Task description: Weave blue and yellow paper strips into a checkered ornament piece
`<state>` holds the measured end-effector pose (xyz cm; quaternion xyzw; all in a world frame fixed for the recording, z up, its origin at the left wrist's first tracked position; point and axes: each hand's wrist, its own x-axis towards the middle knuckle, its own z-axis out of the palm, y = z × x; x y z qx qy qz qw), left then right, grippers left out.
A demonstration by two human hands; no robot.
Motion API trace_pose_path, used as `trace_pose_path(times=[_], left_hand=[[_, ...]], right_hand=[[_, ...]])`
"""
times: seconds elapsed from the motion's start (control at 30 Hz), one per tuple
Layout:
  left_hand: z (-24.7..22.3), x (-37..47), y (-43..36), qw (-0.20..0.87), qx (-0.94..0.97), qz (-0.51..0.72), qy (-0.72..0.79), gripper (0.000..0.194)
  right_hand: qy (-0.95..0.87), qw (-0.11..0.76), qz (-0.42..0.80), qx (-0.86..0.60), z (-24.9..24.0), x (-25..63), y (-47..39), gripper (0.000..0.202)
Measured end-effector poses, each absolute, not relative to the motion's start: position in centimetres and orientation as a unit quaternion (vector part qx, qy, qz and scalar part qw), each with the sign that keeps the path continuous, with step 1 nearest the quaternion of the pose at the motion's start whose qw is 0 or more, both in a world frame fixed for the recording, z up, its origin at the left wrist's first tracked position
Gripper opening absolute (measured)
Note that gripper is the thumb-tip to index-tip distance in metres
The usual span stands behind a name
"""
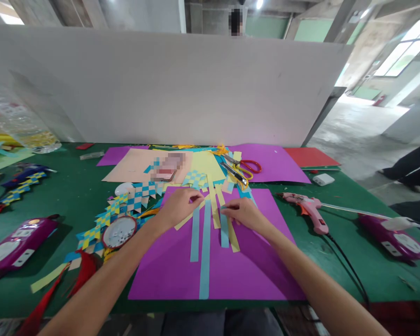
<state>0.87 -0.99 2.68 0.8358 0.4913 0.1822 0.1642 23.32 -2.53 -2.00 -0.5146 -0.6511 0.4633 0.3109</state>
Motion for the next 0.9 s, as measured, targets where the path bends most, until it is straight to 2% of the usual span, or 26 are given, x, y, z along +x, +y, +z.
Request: trace_pose_path(times=[0.07,0.2,0.33,0.4,0.5,0.6,0.7,0.77,0.83,0.9], left_hand=[[1.6,1.1,-0.5,0.142,0.827,0.186,0.511,0.028],[0.1,1.2,-0.2,0.086,0.801,0.204,0.556,0.026],[-0.3,0.6,-0.3,0.056,0.787,0.226,0.571,0.03],[-0.2,0.1,-0.2,0.05,0.78,0.24,0.576,0.031],[-0.2,-0.6,0.0,0.041,0.773,0.257,0.578,0.032],[-0.3,-1.0,0.1,0.041,0.774,0.264,0.574,0.033],[-0.2,-0.8,0.0,0.059,0.776,0.272,0.566,0.033],[-0.1,-0.5,-0.2,0.086,0.781,0.28,0.552,0.034],[0.1,-0.1,-0.4,0.123,0.79,0.286,0.528,0.04],[0.3,0.4,-0.7,0.218,0.795,0.294,0.484,0.05]], right_hand=[[-0.665,0.32,0.431,-0.518,-2.4,23.2,-2.5,0.02],[-0.68,0.364,0.351,-0.531,-2.7,23.0,-2.5,0.046],[-0.727,0.392,0.277,-0.491,-1.9,22.0,-3.6,0.036],[-0.809,0.373,0.231,-0.39,-1.5,21.1,-4.6,0.04],[-0.899,0.312,0.148,-0.27,-1.6,19.8,-6.1,0.06],[-0.923,0.262,0.117,-0.257,-2.4,19.1,-6.9,0.057],[-0.92,0.265,0.129,-0.257,-3.0,18.7,-6.9,0.035],[-0.9,0.309,0.17,-0.257,-2.8,18.6,-6.6,0.021],[-0.847,0.38,0.249,-0.276,-2.2,18.7,-6.1,0.019],[-0.751,0.448,0.354,-0.331,-1.4,19.1,-5.5,0.024]])
